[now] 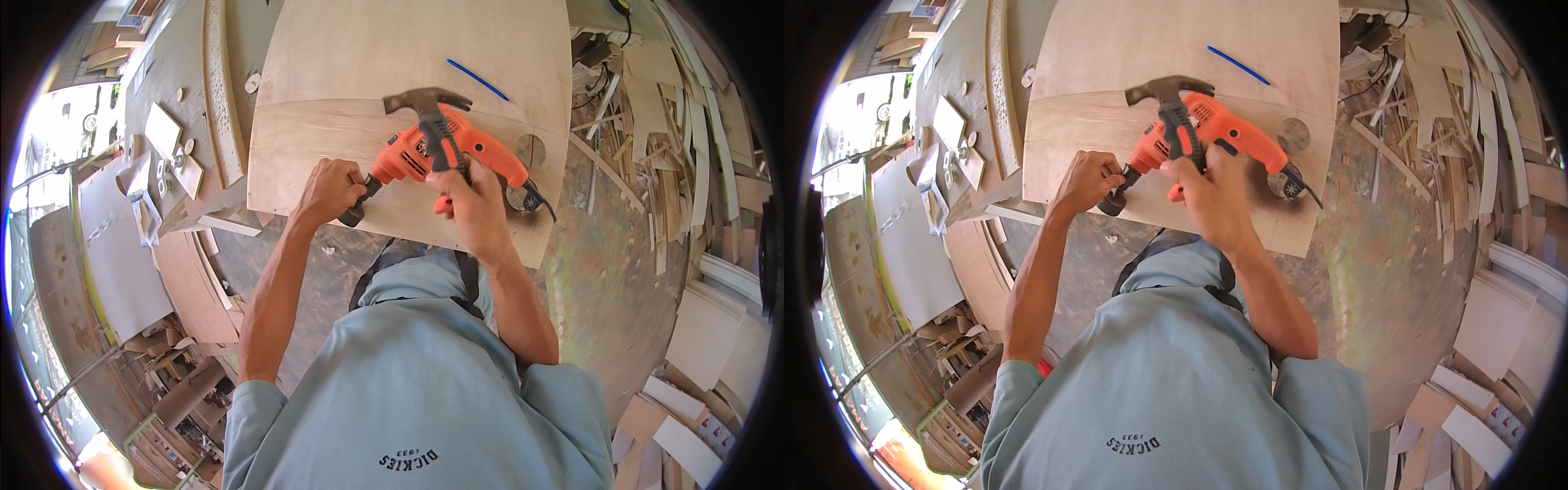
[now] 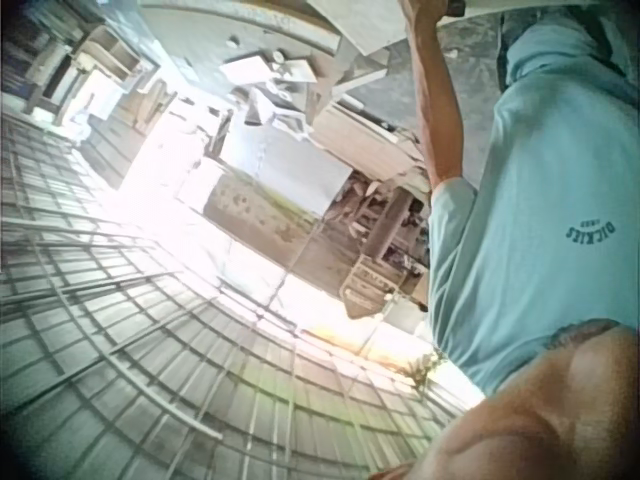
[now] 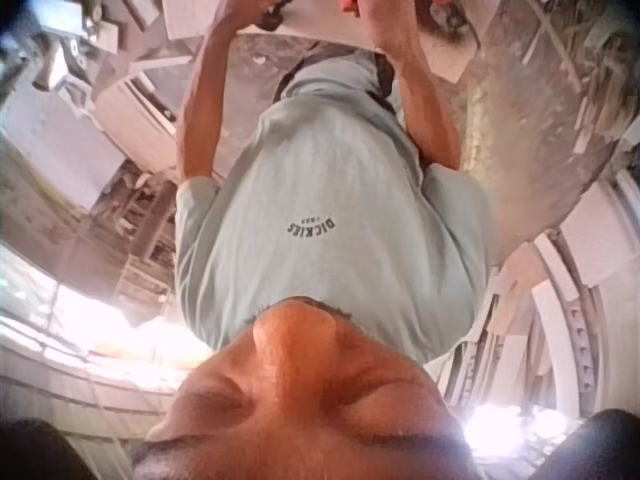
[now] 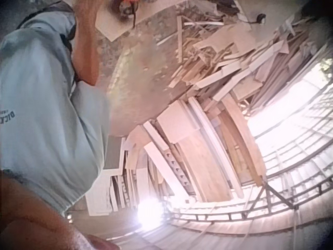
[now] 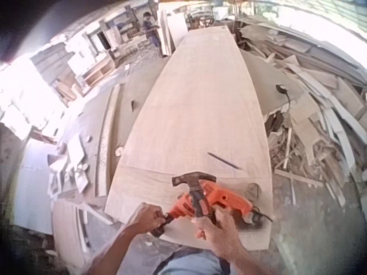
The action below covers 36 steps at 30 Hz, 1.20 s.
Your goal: The person uses a power drill with a hole saw attachment to cut a circular opening into a large plywood board, using a hammer to tap the attachment and clear debris during the process.
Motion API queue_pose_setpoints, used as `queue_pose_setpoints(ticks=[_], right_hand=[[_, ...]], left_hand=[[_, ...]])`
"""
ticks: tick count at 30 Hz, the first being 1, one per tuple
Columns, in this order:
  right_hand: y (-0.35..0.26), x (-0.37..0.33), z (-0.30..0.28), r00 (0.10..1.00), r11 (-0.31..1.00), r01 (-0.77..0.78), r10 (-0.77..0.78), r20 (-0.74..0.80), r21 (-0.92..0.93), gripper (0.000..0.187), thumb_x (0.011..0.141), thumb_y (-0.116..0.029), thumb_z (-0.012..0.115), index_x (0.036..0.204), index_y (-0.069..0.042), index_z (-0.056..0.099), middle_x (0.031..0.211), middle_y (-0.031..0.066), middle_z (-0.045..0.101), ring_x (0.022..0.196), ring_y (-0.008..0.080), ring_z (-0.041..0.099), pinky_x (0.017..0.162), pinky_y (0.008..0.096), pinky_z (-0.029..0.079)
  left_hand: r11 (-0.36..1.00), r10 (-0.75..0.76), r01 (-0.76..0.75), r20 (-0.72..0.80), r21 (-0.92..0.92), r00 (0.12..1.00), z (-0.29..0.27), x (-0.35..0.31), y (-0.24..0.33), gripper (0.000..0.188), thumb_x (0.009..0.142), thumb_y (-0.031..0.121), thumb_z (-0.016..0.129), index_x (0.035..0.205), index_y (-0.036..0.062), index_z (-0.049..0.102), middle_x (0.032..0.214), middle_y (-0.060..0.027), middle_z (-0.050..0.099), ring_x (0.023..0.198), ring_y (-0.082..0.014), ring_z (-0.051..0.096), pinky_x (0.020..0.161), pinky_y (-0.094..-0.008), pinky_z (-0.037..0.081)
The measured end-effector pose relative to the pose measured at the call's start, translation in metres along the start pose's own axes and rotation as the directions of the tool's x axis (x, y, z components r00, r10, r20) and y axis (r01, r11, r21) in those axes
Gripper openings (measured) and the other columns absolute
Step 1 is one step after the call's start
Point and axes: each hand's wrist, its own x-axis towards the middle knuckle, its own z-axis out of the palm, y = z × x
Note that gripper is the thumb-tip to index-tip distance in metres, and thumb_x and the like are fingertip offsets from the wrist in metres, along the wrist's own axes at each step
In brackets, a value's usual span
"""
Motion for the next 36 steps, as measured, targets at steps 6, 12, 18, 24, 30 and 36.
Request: queue_pose_setpoints(ticks=[6,12,18,24,30,36], right_hand=[[0.035,-0.028,-0.007,0.999,0.992,-0.032,0.03,-0.018,-0.126,0.025,0.09,-0.019,0.069,0.095,0.004,0.061,0.067,0.0025,0.056,0.058,0.0081,0.052,0.053,0.0278,0.044],[0.052,-0.034,-0.003,0.999,0.954,-0.009,0.02,0.036,-0.299,0.036,0.096,-0.028,0.068,0.097,0.006,0.058,0.063,0.0137,0.06,0.055,0.0223,0.058,0.055,0.0388,0.046],[0.067,-0.025,0.003,0.994,0.874,0.099,-0.06,0.097,-0.476,0.033,0.1,-0.027,0.062,0.099,0.006,0.054,0.066,0.0246,0.062,0.061,0.0431,0.064,0.058,0.0482,0.047],[0.064,-0.015,0.009,0.985,0.887,0.169,-0.144,0.091,-0.431,0.032,0.101,-0.026,0.062,0.107,0.005,0.056,0.067,0.0202,0.062,0.059,0.0353,0.061,0.057,0.0465,0.046],[0.084,-0.005,0.028,0.965,0.878,0.249,-0.262,0.025,-0.409,0.032,0.102,-0.023,0.06,0.115,0.005,0.052,0.072,0.0267,0.065,0.068,0.0489,0.064,0.062,0.0544,0.047],[0.084,-0.007,0.03,0.983,0.898,0.181,-0.173,0.057,-0.401,0.031,0.102,-0.023,0.059,0.113,0.004,0.05,0.078,0.0294,0.066,0.073,0.051,0.064,0.068,0.0592,0.047]], left_hand=[[0.998,-0.016,0.018,-0.039,0.055,0.999,0.004,-0.003,0.0,0.011,0.078,0.005,0.076,0.084,-0.0042,0.076,0.072,-0.017,0.074,0.065,-0.0216,0.073,0.065,-0.0323,0.056],[0.998,-0.023,0.026,-0.059,0.055,0.998,0.008,-0.01,-0.003,0.007,0.075,0.009,0.077,0.077,0.0023,0.077,0.068,-0.0154,0.072,0.063,-0.0284,0.071,0.066,-0.0371,0.055],[0.992,0.028,-0.014,-0.109,0.124,0.994,0.013,-0.012,-0.008,0.01,0.074,0.012,0.077,0.077,0.0029,0.078,0.071,-0.0148,0.073,0.071,-0.0292,0.071,0.071,-0.0391,0.055],[0.966,0.084,-0.05,-0.125,0.254,0.989,0.011,-0.013,-0.01,0.013,0.071,0.015,0.077,0.077,0.0036,0.079,0.077,-0.0133,0.074,0.086,-0.0298,0.066,0.08,-0.0418,0.053],[0.966,0.092,-0.059,-0.12,0.253,0.989,0.011,-0.009,-0.01,0.014,0.07,0.016,0.077,0.077,0.0036,0.079,0.076,-0.0134,0.073,0.085,-0.0305,0.066,0.08,-0.042,0.053],[0.976,0.07,-0.042,-0.125,0.212,0.99,0.012,-0.014,-0.012,0.015,0.069,0.016,0.077,0.076,0.0028,0.079,0.076,-0.0163,0.072,0.085,-0.0313,0.066,0.08,-0.0416,0.053]])
